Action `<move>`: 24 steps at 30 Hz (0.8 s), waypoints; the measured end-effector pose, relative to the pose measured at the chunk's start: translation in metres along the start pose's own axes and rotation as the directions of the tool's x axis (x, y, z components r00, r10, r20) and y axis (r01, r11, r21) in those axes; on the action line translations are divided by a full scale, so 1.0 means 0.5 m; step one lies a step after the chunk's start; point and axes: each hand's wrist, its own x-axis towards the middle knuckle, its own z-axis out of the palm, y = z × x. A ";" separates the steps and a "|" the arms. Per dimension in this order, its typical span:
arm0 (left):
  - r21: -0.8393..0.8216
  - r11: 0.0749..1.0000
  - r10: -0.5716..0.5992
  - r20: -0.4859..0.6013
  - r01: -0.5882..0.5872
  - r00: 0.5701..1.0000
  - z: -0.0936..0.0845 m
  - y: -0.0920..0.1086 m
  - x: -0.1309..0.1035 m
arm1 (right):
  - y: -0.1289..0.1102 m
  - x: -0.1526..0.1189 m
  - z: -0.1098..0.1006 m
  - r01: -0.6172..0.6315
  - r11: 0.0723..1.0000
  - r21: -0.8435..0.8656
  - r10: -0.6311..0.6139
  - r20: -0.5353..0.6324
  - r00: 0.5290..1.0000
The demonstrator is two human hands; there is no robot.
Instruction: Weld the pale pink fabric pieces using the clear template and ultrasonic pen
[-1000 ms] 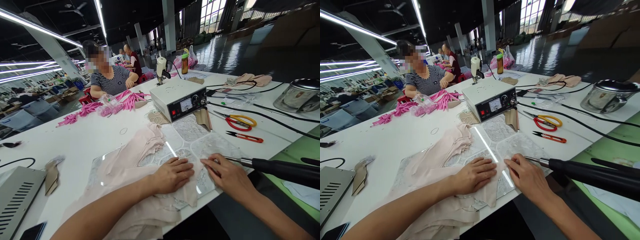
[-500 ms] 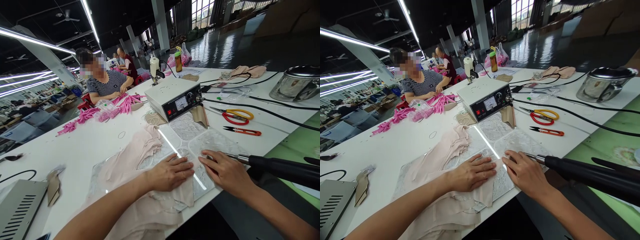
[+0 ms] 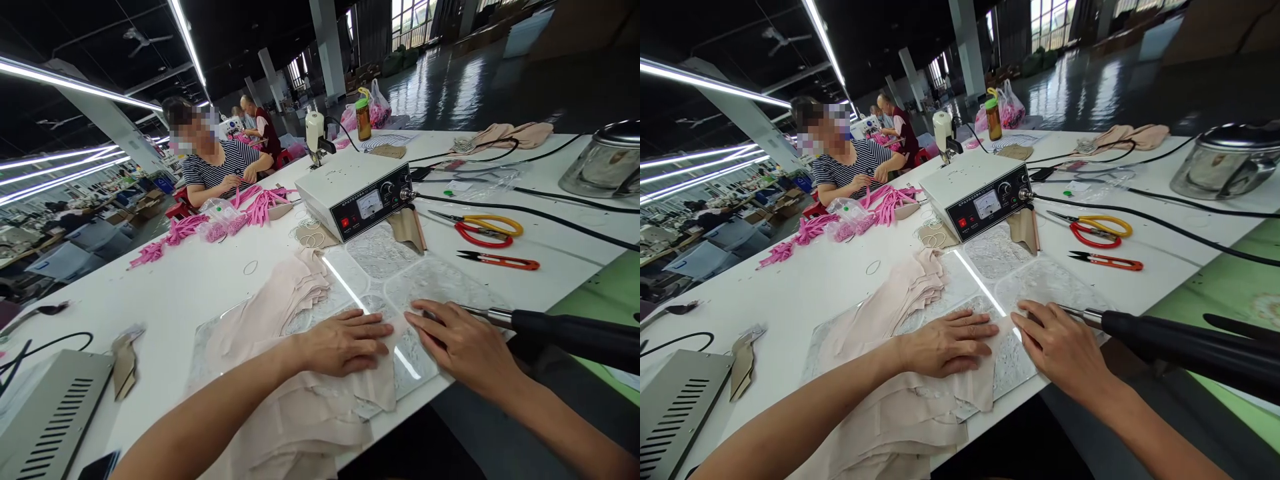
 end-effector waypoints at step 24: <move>0.204 0.977 0.073 -0.048 -0.062 0.996 0.036 -0.033 0.030 | -0.008 0.005 0.003 -0.014 0.999 -0.032 0.011 -0.100 0.995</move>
